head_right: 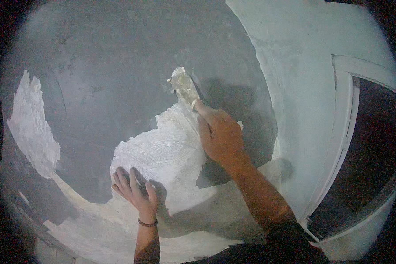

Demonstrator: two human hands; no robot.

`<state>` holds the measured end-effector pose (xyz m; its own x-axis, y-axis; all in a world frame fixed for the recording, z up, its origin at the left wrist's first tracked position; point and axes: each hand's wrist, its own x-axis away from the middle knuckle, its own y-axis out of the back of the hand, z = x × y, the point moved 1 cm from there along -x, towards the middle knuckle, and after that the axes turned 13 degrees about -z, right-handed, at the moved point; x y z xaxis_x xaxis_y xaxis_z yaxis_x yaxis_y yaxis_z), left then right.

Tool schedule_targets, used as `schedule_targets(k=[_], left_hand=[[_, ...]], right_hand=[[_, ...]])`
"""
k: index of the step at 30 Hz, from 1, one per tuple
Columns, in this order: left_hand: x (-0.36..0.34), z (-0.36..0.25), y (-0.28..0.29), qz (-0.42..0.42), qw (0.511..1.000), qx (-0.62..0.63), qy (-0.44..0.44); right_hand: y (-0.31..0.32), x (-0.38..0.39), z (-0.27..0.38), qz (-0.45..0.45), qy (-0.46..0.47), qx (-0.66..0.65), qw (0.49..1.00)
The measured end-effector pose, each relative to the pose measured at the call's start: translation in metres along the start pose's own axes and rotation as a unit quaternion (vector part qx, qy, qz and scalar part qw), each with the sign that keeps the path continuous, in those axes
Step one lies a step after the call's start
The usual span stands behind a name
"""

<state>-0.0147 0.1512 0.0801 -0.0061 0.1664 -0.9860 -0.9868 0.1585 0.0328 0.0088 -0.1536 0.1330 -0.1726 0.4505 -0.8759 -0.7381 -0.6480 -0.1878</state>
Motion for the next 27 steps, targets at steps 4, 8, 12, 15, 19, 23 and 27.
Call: schedule_targets(k=[4, 8, 12, 15, 19, 23, 27], left_hand=[[-0.058, -0.008, 0.014, -0.068, 0.995, 0.023, -0.075], [-0.136, -0.028, 0.000, -0.006, 0.991, 0.055, -0.118], [-0.183, -0.076, -0.032, 0.037, 0.972, 0.092, -0.213], [-0.205, -0.107, -0.057, 0.050, 0.963, 0.102, -0.243], [-0.218, -0.122, -0.079, -0.011, 0.974, -0.024, -0.223], [-0.214, -0.120, -0.086, -0.041, 0.978, -0.037, -0.199], [-0.213, -0.120, -0.087, -0.029, 0.981, -0.045, -0.185]], right_hand=[[0.008, 0.003, -0.002, 0.009, -0.009, 0.004, 1.000], [0.010, -0.006, -0.003, 0.075, -0.043, 0.036, 0.996], [0.010, -0.010, -0.005, 0.066, -0.053, -0.002, 0.996], [0.008, -0.009, -0.005, 0.017, -0.016, -0.024, 0.999], [0.005, -0.015, -0.012, 0.019, -0.010, -0.045, 0.999], [0.007, -0.017, -0.017, 0.019, -0.008, -0.068, 0.997], [0.004, -0.015, -0.020, 0.014, 0.001, -0.046, 0.999]])
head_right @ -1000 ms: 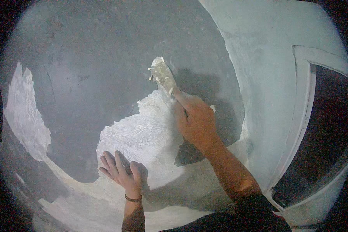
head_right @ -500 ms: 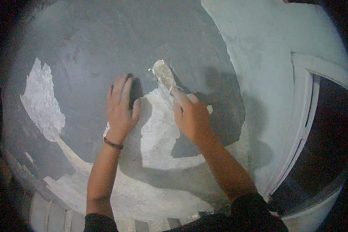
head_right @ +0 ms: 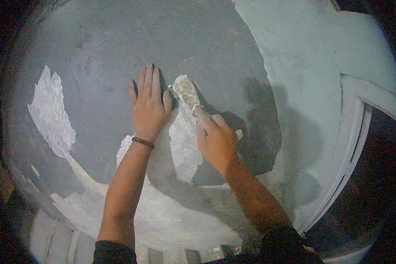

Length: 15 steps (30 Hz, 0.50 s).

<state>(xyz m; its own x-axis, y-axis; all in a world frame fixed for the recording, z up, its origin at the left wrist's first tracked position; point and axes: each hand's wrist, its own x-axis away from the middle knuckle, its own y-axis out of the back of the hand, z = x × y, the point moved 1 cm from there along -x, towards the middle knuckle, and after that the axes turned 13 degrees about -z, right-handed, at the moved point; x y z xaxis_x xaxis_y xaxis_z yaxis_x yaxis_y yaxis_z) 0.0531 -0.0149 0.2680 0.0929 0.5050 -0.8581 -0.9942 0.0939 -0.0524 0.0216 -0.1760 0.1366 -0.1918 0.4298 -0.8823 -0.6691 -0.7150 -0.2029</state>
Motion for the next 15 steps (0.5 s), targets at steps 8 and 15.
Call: schedule_targets(k=[8, 15], left_hand=[[-0.0008, -0.0020, 0.0025, -0.001, 1.000, -0.001, -0.008], [-0.0017, -0.0020, 0.0019, 0.006, 1.000, -0.017, -0.009]], right_hand=[[-0.0019, 0.0021, -0.0044, -0.020, -0.004, -0.045, 0.999], [-0.0102, -0.0062, 0.0037, -0.029, -0.004, -0.043, 0.999]])
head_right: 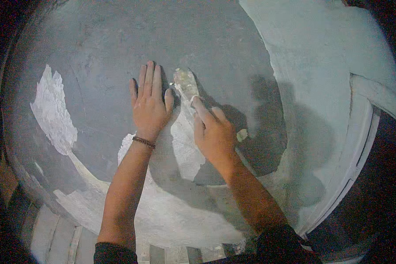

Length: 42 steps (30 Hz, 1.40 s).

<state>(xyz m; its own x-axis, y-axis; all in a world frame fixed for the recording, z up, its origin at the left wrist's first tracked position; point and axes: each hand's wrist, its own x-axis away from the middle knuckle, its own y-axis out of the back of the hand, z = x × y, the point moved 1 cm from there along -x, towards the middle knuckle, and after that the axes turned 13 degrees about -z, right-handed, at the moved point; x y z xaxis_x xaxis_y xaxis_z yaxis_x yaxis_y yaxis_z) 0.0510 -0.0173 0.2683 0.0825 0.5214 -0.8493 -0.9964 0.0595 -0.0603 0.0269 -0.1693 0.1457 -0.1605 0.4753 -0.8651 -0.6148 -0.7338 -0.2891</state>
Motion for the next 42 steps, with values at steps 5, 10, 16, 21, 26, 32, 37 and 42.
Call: schedule_targets(k=[5, 10, 16, 21, 26, 32, 37, 42], left_hand=[[0.001, 0.001, 0.000, -0.011, 1.000, 0.007, -0.004], [0.000, 0.000, 0.001, 0.000, 1.000, 0.002, -0.023], [-0.002, -0.002, 0.003, 0.019, 1.000, 0.005, -0.009], [-0.001, -0.004, 0.004, 0.030, 0.999, -0.002, -0.029], [-0.001, -0.006, 0.004, 0.035, 0.998, 0.009, -0.054], [-0.001, -0.008, 0.004, 0.034, 0.997, 0.014, -0.071], [0.000, -0.008, 0.004, 0.032, 0.996, 0.005, -0.080], [0.000, -0.007, 0.003, 0.030, 0.997, 0.009, -0.069]], right_hand=[[-0.001, -0.002, 0.001, 0.007, -0.013, 0.006, 1.000], [-0.010, -0.015, -0.004, 0.002, -0.005, 0.015, 1.000], [-0.002, -0.027, 0.000, 0.001, -0.088, -0.125, 0.988], [0.019, -0.018, -0.006, 0.048, -0.390, -0.276, 0.877], [0.036, 0.034, -0.019, 0.027, -0.211, -0.128, 0.969], [0.043, 0.118, -0.010, 0.061, -0.120, -0.051, 0.990], [0.024, 0.112, -0.021, 0.044, -0.125, -0.030, 0.991], [0.019, 0.099, -0.017, 0.007, -0.103, -0.054, 0.993]])
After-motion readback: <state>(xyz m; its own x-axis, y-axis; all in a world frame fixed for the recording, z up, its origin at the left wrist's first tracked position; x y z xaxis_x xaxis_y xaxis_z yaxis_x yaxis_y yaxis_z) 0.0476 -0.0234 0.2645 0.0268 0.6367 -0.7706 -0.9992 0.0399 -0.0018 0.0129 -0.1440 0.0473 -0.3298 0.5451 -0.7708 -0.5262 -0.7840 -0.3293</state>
